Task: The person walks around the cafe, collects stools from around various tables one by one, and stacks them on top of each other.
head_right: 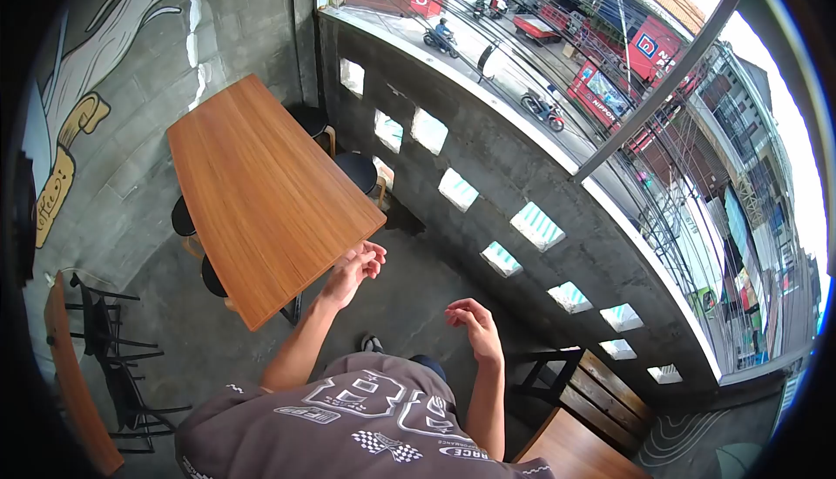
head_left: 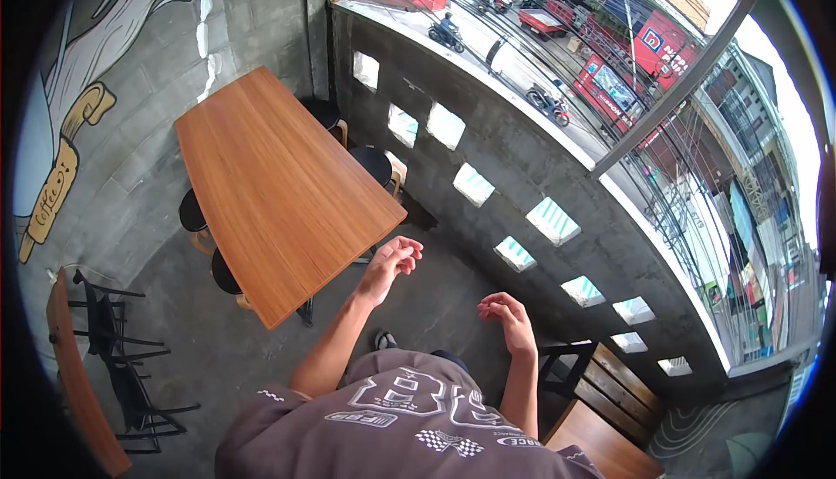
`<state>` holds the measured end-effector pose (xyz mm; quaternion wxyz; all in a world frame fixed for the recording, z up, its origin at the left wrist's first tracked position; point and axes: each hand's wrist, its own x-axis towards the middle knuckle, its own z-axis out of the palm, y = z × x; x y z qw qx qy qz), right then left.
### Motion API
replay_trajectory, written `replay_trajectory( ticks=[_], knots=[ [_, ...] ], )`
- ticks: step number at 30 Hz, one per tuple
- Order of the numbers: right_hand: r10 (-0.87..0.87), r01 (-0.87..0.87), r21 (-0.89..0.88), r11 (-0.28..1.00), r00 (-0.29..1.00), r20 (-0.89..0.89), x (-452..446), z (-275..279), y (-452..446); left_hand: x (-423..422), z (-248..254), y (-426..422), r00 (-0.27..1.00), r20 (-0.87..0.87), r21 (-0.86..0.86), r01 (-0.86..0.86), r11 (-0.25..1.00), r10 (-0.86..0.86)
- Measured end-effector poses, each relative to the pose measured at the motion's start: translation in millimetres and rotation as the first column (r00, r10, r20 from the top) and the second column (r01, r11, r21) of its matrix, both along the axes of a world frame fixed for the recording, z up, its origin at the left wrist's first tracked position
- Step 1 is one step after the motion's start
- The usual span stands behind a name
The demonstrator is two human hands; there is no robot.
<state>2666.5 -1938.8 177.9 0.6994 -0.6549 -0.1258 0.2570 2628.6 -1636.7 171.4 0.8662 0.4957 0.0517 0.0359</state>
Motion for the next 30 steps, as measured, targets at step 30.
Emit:
replay_trajectory(
  ticks=[30],
  knots=[
    [0.428, -0.253, -0.586, 0.769, 0.886, 0.179, 672, -616, 522, 370, -272, 89, 0.613, -0.36, -0.128, -0.779, 0.613, 0.703]
  ],
)
